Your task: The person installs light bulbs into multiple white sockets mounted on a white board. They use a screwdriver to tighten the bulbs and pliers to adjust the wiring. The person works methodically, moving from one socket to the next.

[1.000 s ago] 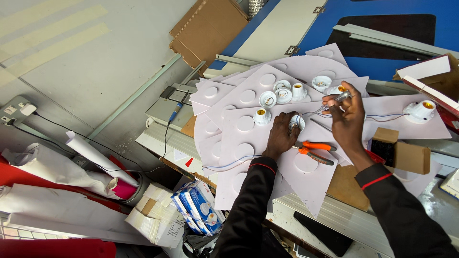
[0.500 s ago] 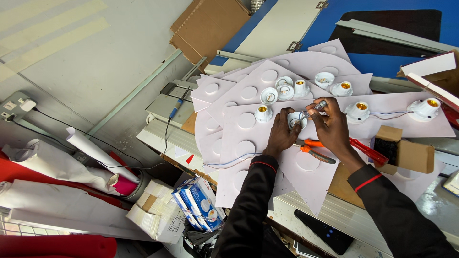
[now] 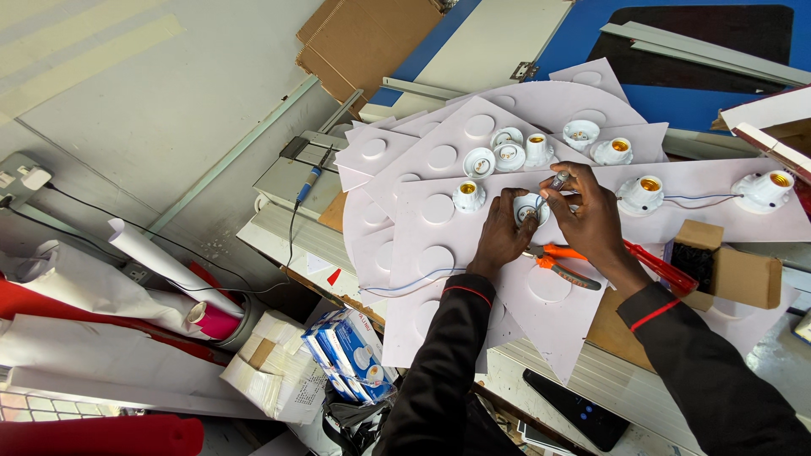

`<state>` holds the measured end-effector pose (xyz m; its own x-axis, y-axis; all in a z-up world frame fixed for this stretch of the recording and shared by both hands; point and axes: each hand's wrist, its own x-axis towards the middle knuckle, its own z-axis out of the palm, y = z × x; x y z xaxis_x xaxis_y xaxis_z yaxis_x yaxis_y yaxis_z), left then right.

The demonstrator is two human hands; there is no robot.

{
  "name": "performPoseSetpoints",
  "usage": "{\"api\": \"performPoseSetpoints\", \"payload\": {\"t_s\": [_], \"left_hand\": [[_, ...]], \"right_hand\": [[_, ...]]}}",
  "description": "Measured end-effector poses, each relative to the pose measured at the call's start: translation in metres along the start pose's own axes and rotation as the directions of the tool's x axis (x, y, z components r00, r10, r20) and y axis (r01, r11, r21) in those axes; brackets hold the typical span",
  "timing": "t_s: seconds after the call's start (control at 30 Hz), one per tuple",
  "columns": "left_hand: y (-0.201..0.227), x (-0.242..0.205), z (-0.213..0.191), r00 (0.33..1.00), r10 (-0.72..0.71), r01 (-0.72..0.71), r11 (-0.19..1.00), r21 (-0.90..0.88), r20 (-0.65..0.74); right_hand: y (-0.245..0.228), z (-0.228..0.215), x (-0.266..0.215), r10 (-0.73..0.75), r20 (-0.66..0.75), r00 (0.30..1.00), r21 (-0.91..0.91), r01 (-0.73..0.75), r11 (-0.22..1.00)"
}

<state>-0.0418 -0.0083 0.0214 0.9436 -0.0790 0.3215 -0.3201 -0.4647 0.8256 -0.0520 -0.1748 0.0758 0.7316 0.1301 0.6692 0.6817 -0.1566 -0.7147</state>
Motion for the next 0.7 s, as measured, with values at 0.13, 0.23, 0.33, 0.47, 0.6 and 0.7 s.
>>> {"api": "performPoseSetpoints", "payload": {"t_s": [0.13, 0.23, 0.33, 0.47, 0.6, 0.7], "left_hand": [[-0.003, -0.001, 0.002, 1.000, 0.014, -0.014, 1.000, 0.000, -0.012], [-0.004, -0.001, 0.003, 0.999, 0.037, -0.036, 0.999, 0.019, -0.022], [-0.001, -0.002, 0.002, 0.999, 0.039, -0.039, 0.999, 0.023, -0.021], [-0.003, -0.002, 0.003, 0.998, 0.054, -0.053, 0.998, 0.034, -0.013], [-0.006, 0.001, 0.005, 0.996, 0.088, -0.087, 0.994, 0.071, -0.010], [-0.013, 0.001, 0.009, 0.995, 0.103, -0.100, 0.990, 0.096, -0.018]], "right_hand": [[0.008, 0.003, -0.001, -0.013, -0.021, 1.000, -0.020, 0.013, 1.000], [0.012, 0.003, -0.003, -0.034, -0.046, 0.998, -0.059, 0.031, 0.998], [0.012, 0.004, -0.003, -0.026, -0.080, 0.996, -0.027, 0.023, 0.999], [0.018, 0.001, -0.002, -0.026, -0.103, 0.994, -0.075, 0.018, 0.997], [0.026, -0.001, -0.005, -0.021, -0.126, 0.992, -0.110, 0.007, 0.994], [0.028, 0.001, -0.007, -0.012, -0.153, 0.988, -0.095, -0.002, 0.995]]}}
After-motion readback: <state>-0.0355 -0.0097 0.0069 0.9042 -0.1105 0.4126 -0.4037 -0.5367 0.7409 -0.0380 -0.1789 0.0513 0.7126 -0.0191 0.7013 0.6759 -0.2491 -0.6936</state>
